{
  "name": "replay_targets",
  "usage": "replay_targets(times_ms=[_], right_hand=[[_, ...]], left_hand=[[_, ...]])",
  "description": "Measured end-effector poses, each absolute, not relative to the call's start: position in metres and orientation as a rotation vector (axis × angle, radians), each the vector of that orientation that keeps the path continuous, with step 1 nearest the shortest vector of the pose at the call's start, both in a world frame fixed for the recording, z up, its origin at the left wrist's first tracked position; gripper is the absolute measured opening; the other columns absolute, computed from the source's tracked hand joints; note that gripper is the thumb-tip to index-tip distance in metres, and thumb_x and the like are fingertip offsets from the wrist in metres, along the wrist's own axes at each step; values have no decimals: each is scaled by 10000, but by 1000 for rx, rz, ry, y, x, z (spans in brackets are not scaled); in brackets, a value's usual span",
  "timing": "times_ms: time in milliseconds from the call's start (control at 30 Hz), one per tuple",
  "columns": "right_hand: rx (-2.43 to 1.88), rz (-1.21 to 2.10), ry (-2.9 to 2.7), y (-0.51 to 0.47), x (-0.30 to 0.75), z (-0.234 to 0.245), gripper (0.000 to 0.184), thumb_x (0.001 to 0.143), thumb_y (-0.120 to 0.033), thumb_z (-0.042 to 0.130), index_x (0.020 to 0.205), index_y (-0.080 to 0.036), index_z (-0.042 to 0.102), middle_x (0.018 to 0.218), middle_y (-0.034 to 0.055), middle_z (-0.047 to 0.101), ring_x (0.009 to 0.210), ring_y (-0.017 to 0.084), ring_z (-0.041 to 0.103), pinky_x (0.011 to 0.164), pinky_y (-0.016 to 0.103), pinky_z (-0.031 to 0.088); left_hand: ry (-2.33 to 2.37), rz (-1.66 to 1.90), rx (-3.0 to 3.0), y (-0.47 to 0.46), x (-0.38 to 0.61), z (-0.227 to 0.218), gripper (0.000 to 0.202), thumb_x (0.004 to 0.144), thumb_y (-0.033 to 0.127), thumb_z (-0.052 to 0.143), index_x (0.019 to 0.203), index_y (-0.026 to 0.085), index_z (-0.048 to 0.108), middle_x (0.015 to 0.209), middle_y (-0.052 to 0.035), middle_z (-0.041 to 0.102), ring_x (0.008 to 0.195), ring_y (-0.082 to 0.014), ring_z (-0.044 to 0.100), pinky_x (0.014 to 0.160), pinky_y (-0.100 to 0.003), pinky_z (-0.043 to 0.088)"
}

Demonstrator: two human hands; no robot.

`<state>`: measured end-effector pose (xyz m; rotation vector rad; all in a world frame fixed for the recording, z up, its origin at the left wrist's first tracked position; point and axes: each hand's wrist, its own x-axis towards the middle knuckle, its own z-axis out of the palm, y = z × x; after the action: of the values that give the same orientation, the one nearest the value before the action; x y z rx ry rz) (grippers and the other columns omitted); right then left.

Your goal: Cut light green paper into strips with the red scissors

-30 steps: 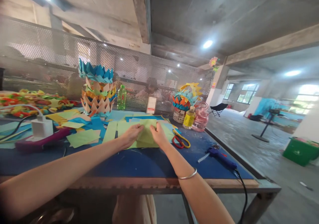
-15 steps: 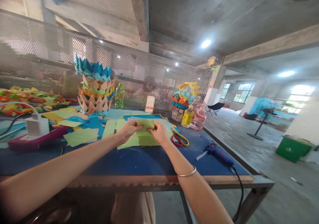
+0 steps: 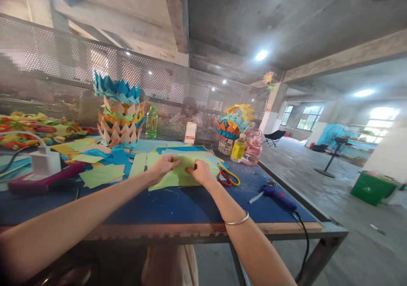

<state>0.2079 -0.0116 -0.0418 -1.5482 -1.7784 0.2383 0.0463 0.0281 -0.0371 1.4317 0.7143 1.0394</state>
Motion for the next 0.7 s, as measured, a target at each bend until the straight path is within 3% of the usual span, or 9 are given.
replay_targets(times_ms=[100, 200, 333, 467, 533, 700], right_hand=[[-1502, 202, -1742, -13, 209, -38, 128, 713, -285, 632, 704, -157, 642, 692, 40, 647, 626, 181, 567, 579, 272, 398], [-1348, -30, -1663, -15, 212, -33, 97, 740, -251, 601, 743, -172, 657, 752, 43, 648, 710, 192, 570, 651, 290, 423], [-1068, -331, -1672, -24, 213, -27, 154, 742, -128, 563, 775, -213, 687, 872, 44, 634, 855, 192, 533, 797, 315, 417], [-1033, -429, -1777, -33, 210, -23, 249, 766, -96, 527, 816, -251, 714, 922, 48, 606, 893, 198, 499, 827, 336, 404], [-1040, -434, -1793, -34, 208, -23, 261, 771, -95, 515, 837, -253, 713, 934, 50, 596, 905, 199, 496, 841, 338, 400], [-1108, -220, -1526, -25, 208, -25, 302, 783, -151, 456, 1041, -165, 613, 953, 88, 591, 843, 194, 537, 730, 305, 439]], left_hand=[[719, 1073, 1428, 27, 42, -30, 330, 526, 394, 743, 717, 144, 642, 667, -27, 663, 663, -169, 593, 656, -280, 438], [747, 1175, 1265, 26, 32, -17, 381, 620, 504, 683, 758, 153, 625, 779, -58, 676, 767, -173, 617, 694, -273, 466], [746, 810, 989, 22, 21, -2, 452, 671, 597, 606, 667, 145, 593, 757, -143, 686, 741, -223, 657, 682, -313, 518], [661, 678, 1011, 16, 21, 1, 225, 619, 319, 759, 660, 145, 624, 703, -86, 694, 736, -212, 675, 703, -281, 522], [621, 746, 1081, 14, 23, -2, 220, 552, 183, 797, 713, 135, 657, 681, -53, 693, 665, -184, 668, 687, -279, 525], [693, 945, 1157, 16, 26, -7, 322, 465, 174, 830, 749, 121, 690, 688, -59, 707, 625, -181, 656, 662, -307, 532]])
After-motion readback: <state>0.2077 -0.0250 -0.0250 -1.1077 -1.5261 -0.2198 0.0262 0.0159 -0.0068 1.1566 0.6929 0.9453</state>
